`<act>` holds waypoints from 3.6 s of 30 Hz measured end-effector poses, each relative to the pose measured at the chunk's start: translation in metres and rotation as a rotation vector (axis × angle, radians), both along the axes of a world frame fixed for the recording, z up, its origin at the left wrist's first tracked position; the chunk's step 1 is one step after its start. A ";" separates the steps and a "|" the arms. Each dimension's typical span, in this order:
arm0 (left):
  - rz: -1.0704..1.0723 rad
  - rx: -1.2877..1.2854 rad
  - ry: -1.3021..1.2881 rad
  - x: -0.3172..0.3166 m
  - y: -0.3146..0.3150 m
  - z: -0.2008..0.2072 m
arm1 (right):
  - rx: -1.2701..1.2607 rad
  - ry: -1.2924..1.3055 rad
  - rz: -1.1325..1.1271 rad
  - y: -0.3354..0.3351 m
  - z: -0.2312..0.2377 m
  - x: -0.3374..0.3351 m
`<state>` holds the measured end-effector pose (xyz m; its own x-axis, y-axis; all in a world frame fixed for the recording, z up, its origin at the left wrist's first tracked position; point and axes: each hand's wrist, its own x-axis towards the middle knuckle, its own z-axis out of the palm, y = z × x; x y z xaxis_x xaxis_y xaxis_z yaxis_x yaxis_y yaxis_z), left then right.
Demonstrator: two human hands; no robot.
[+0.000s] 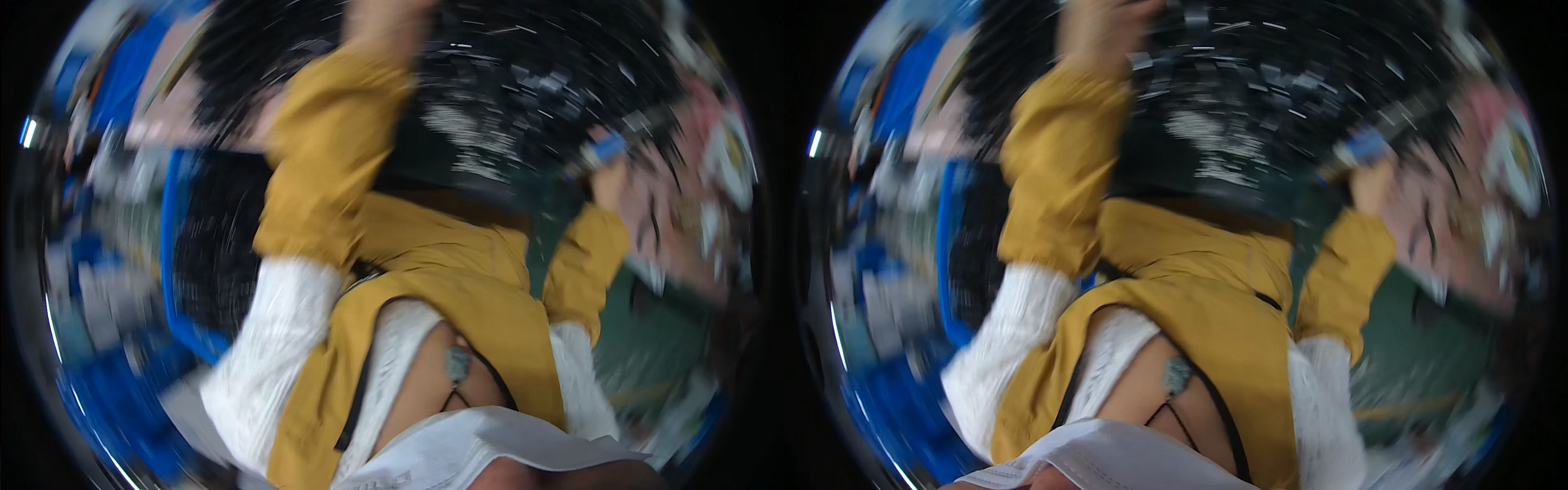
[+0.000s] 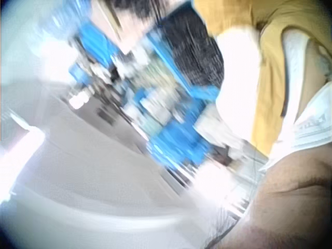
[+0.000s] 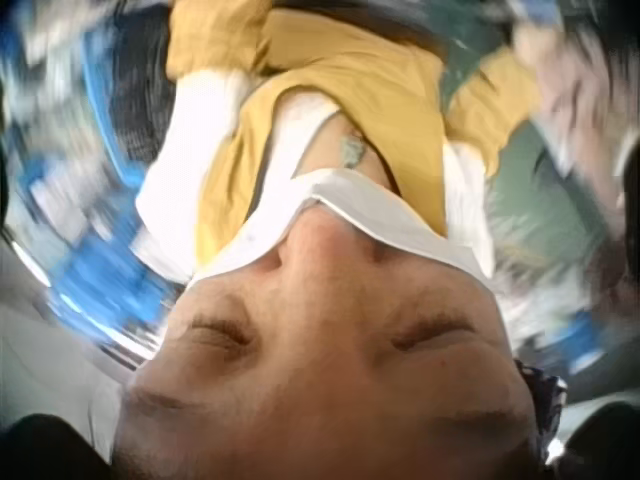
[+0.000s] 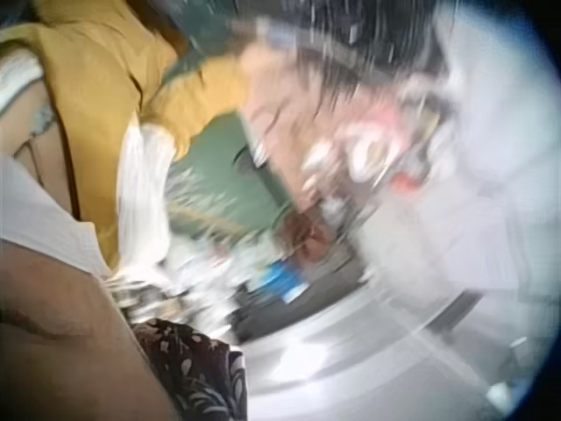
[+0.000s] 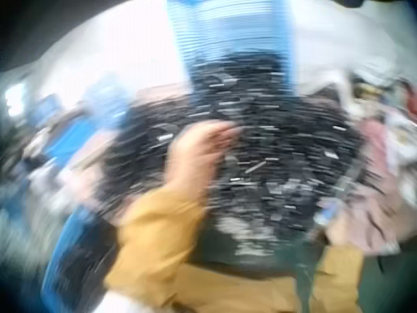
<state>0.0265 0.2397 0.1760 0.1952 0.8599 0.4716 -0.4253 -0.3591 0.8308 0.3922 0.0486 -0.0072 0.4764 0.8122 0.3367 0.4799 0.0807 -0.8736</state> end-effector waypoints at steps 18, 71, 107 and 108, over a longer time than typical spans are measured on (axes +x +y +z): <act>-0.413 -0.696 -0.184 -0.047 -0.182 -0.112 | -0.719 -1.323 0.186 -0.018 0.068 0.040; 0.062 0.148 0.236 -0.032 -0.234 -0.188 | -0.031 0.081 0.177 -0.054 0.036 -0.230; -0.815 -1.269 0.205 -0.029 -0.217 -0.139 | -0.069 0.353 0.280 -0.069 0.028 -0.204; -0.823 -1.263 0.221 -0.031 -0.215 -0.139 | -0.060 0.380 0.291 -0.068 0.027 -0.203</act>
